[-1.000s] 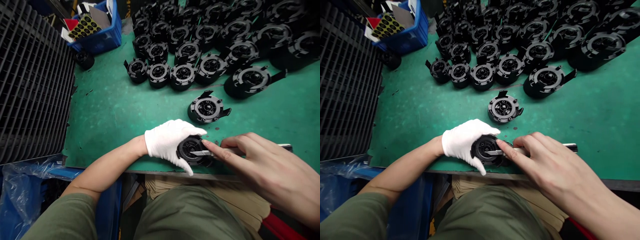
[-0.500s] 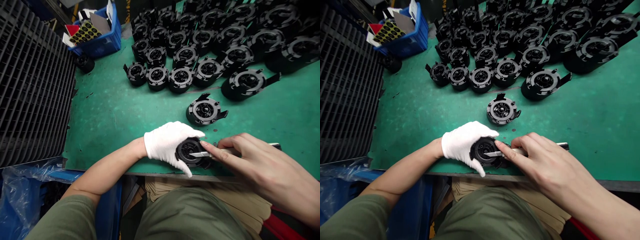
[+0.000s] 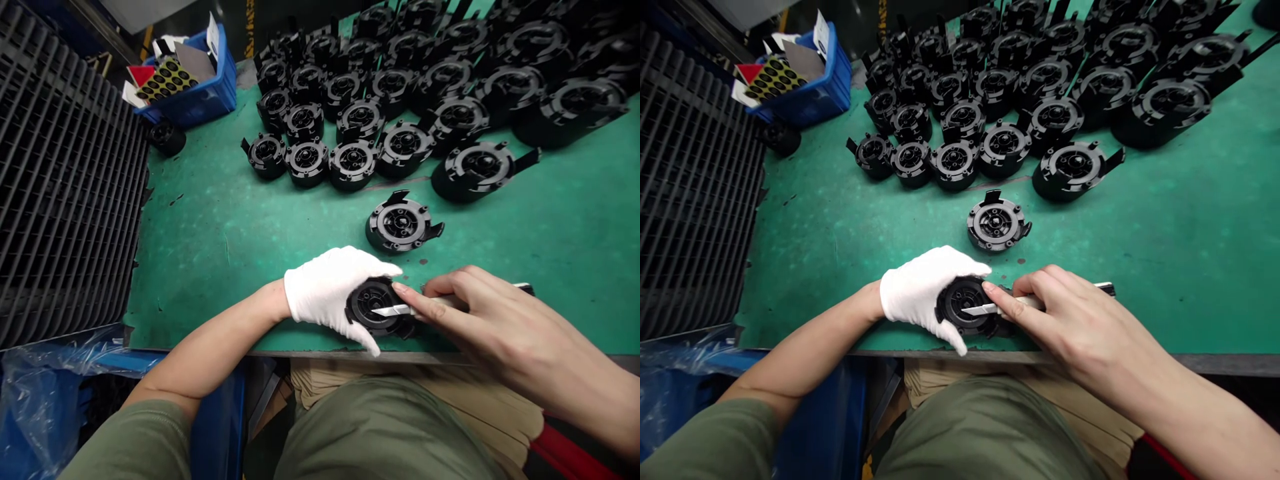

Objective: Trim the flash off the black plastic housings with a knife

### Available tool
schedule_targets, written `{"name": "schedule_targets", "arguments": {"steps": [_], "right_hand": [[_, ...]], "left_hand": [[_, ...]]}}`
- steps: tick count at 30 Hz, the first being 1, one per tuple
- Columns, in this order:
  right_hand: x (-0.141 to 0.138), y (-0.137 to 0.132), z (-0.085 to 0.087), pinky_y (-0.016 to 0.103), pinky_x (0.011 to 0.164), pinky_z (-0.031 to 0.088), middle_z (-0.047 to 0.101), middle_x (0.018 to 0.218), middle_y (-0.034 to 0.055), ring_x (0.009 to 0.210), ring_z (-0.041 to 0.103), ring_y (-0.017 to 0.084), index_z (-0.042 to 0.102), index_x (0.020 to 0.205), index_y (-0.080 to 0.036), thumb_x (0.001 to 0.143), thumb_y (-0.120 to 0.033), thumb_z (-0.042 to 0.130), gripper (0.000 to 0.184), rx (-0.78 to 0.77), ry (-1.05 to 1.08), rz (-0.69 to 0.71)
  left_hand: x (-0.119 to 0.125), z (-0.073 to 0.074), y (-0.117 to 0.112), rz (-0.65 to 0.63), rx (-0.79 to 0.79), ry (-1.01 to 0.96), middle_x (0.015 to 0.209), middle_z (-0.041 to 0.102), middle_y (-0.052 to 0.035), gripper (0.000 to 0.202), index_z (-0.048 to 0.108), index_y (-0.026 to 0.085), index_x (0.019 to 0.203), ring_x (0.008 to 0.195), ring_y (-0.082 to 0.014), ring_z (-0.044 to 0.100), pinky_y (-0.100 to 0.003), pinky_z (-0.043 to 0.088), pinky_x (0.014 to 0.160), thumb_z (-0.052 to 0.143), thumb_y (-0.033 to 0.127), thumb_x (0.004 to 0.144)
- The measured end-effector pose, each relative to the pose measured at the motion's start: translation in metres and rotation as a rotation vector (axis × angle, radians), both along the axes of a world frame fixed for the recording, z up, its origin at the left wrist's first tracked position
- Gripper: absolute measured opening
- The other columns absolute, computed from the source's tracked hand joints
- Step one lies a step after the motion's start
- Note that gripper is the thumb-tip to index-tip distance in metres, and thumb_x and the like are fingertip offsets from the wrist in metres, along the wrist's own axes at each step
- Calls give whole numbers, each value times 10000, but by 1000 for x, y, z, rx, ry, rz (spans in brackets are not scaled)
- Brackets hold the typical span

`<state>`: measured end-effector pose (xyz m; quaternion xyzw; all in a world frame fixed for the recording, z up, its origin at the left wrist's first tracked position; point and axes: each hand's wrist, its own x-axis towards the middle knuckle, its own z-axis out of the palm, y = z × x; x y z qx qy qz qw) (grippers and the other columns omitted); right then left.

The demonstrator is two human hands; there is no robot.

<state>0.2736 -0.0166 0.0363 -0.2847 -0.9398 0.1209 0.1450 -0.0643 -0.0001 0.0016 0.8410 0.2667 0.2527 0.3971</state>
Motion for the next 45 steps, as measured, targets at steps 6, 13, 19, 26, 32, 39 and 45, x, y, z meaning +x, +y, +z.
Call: {"name": "schedule_targets", "arguments": {"steps": [6, 13, 19, 26, 32, 39, 45], "right_hand": [[-9, 4, 9, 331, 842, 576, 744, 1227, 93, 1007, 667, 210, 371, 1922, -387, 1075, -16, 490, 932, 90, -12, 50], [-12, 2, 6, 364, 889, 565, 749, 1224, 98, 1025, 647, 226, 287, 1948, -358, 1082, -1, 509, 963, 149, 21, 50], [-11, -7, -10, 398, 972, 589, 787, 1232, 103, 1114, 709, 254, 248, 1964, -354, 1074, -2, 546, 1002, 152, 67, 3], [-11, -22, -29, 396, 967, 605, 805, 1191, 77, 1118, 751, 242, 314, 1943, -424, 1091, -17, 560, 975, 149, 120, -87], [-13, -24, -28, 401, 952, 588, 803, 1180, 64, 1103, 749, 261, 279, 1949, -446, 1112, -15, 602, 995, 144, 128, -105], [-11, -29, -31, 440, 994, 591, 786, 1208, 90, 1159, 734, 286, 310, 1950, -380, 1077, 42, 613, 1016, 178, 153, -94], [-13, -12, -17, 447, 911, 608, 778, 1198, 111, 1076, 733, 290, 507, 1857, -399, 1101, -52, 655, 846, 127, 135, -148]], "left_hand": [[1, 6, 0, 3, 0, 2, 1440, 852, -231, 1199, 663, 191, 1627, 1368, -460, 833, -597, 650, 1244, 972, 955, 757], [0, 1, 0, 8, -1, -4, 1471, 839, -247, 1260, 654, 185, 1638, 1378, -466, 824, -613, 637, 1267, 1006, 954, 703], [-1, -3, 0, -7, 29, -45, 1468, 837, -250, 1272, 632, 175, 1650, 1376, -459, 822, -614, 638, 1266, 1018, 935, 706], [-2, -4, -1, 12, 11, -15, 1438, 848, -225, 1235, 649, 206, 1630, 1349, -449, 834, -609, 642, 1247, 1006, 949, 710], [-1, -1, -1, 6, -1, -5, 1448, 844, -228, 1237, 647, 199, 1643, 1355, -450, 828, -618, 635, 1261, 1014, 933, 716], [-3, 2, 0, -7, 2, -17, 1490, 835, -246, 1219, 638, 171, 1665, 1390, -453, 820, -610, 630, 1280, 1008, 902, 762], [-1, 6, 3, -46, -57, 5, 1459, 854, -228, 1184, 656, 183, 1638, 1378, -452, 832, -591, 638, 1265, 1040, 866, 749]]}}
